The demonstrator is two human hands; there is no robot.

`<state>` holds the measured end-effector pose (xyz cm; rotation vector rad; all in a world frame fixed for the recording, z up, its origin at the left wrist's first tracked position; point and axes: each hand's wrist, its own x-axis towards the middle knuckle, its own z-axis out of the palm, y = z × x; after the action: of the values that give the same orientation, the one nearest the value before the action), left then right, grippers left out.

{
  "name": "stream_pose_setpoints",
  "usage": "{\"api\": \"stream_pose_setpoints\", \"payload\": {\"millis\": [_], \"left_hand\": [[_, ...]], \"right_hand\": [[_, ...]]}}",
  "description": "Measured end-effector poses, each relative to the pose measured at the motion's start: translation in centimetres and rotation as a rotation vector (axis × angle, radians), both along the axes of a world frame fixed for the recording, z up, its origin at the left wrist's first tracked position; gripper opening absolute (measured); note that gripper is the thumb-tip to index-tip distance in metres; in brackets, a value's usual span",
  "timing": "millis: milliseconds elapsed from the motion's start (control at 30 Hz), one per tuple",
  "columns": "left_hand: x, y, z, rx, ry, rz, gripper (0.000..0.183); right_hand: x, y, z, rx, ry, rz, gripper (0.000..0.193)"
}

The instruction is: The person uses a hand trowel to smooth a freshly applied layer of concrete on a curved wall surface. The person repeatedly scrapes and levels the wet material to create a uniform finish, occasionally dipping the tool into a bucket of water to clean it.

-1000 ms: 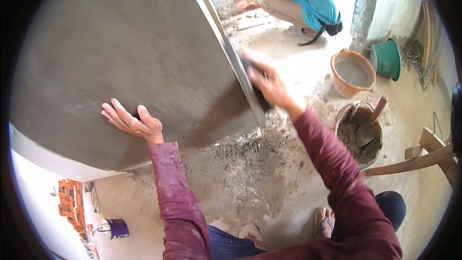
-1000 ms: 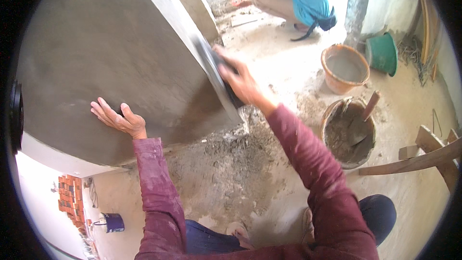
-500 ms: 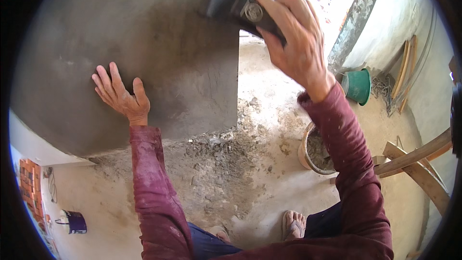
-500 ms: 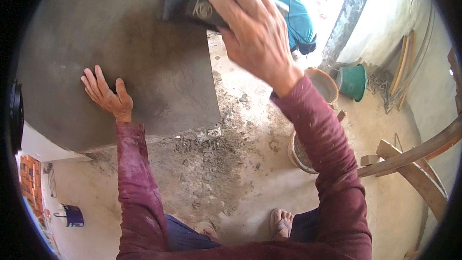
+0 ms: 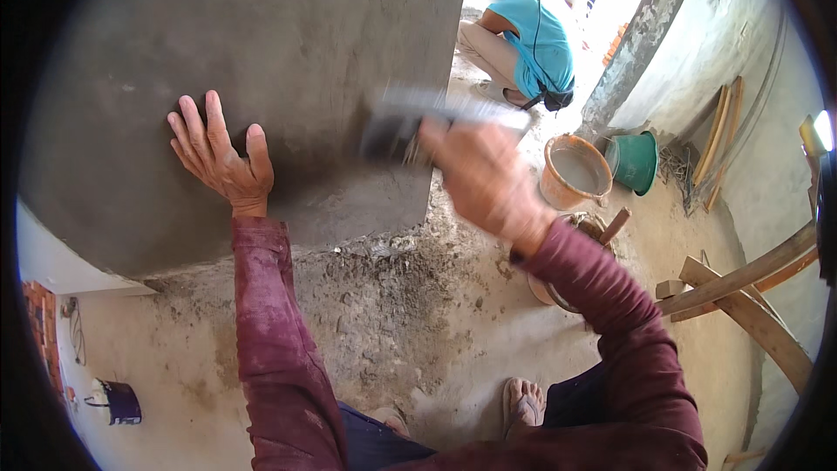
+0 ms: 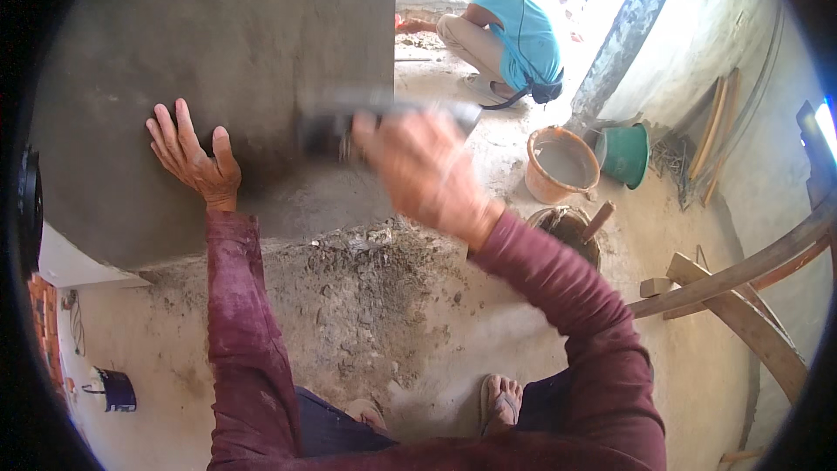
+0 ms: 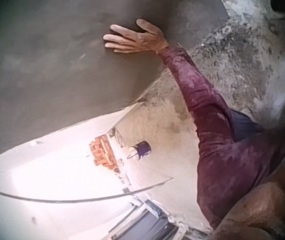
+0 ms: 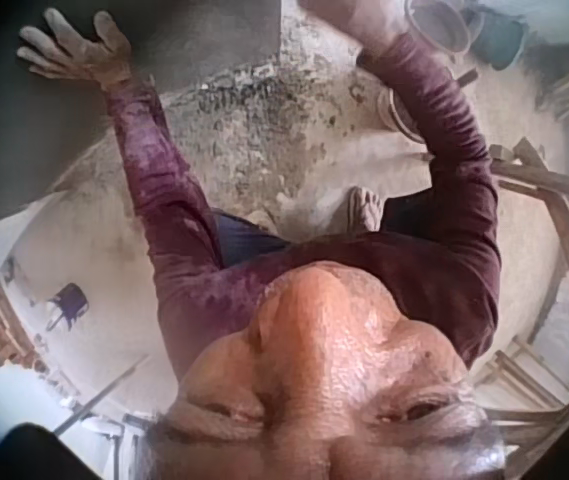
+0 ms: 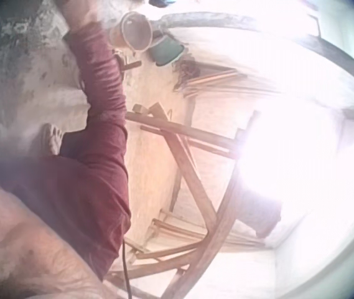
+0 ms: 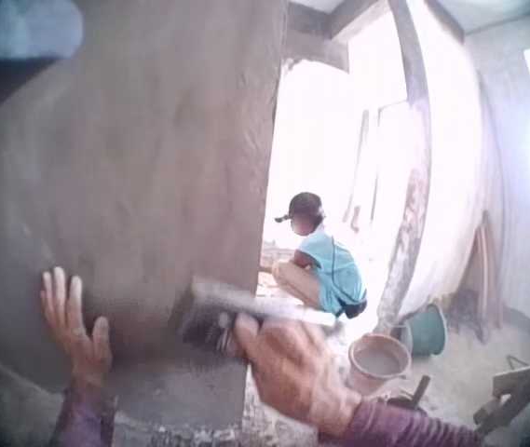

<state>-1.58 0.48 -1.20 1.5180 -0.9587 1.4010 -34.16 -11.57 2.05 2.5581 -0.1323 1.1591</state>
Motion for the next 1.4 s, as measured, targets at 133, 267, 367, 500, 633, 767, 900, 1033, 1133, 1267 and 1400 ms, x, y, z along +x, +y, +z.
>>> {"api": "stream_pose_setpoints", "payload": {"millis": [133,267,367,500,633,767,900,1033,1133,1267,1400], "left_hand": [[0.2,0.3,0.4,0.001,0.005,0.010,0.065],[-0.1,-0.5,-0.1,0.004,-0.023,0.001,0.066],[-0.2,-1.0,0.3,-0.015,-0.019,-0.017,0.066],[-0.7,-0.8,0.8,0.004,-0.025,-0.009,0.066],[0.0,0.0,0.6,0.000,-0.021,0.030,0.067],[-0.8,-1.0,0.2,-0.004,-0.004,-0.005,0.068],[-0.7,-0.5,0.8,0.001,-0.062,0.005,0.067],[-0.2,0.8,1.1,0.031,-0.060,0.041,0.068],[-1.1,-1.4,0.7,0.001,-0.049,-0.020,0.068],[-0.7,-0.8,0.4,0.005,-0.066,0.010,0.068],[-0.2,-0.4,0.8,-0.014,-0.063,0.029,0.069]], "right_hand": [[2.0,-2.7,8.3,-0.095,-0.303,-0.001,0.056],[1.5,-3.4,-0.9,-0.027,-0.029,-0.013,0.063],[-0.8,-1.5,-11.5,0.086,0.406,0.019,0.052],[-4.3,0.8,-7.7,0.236,0.136,0.222,0.055],[-3.3,-3.9,3.7,0.508,-0.492,0.150,0.052],[0.0,-8.3,9.7,0.958,-0.473,0.626,0.048],[2.3,-7.0,4.3,1.147,-0.552,0.684,0.038],[2.4,-6.6,-5.7,1.153,-0.385,0.359,0.055],[-2.5,-6.4,-23.4,1.396,-0.108,0.077,0.058],[-7.1,-1.3,-24.0,1.303,-0.340,-0.250,0.063],[-5.9,-0.8,-6.7,0.452,-0.410,-0.049,0.068]]}}
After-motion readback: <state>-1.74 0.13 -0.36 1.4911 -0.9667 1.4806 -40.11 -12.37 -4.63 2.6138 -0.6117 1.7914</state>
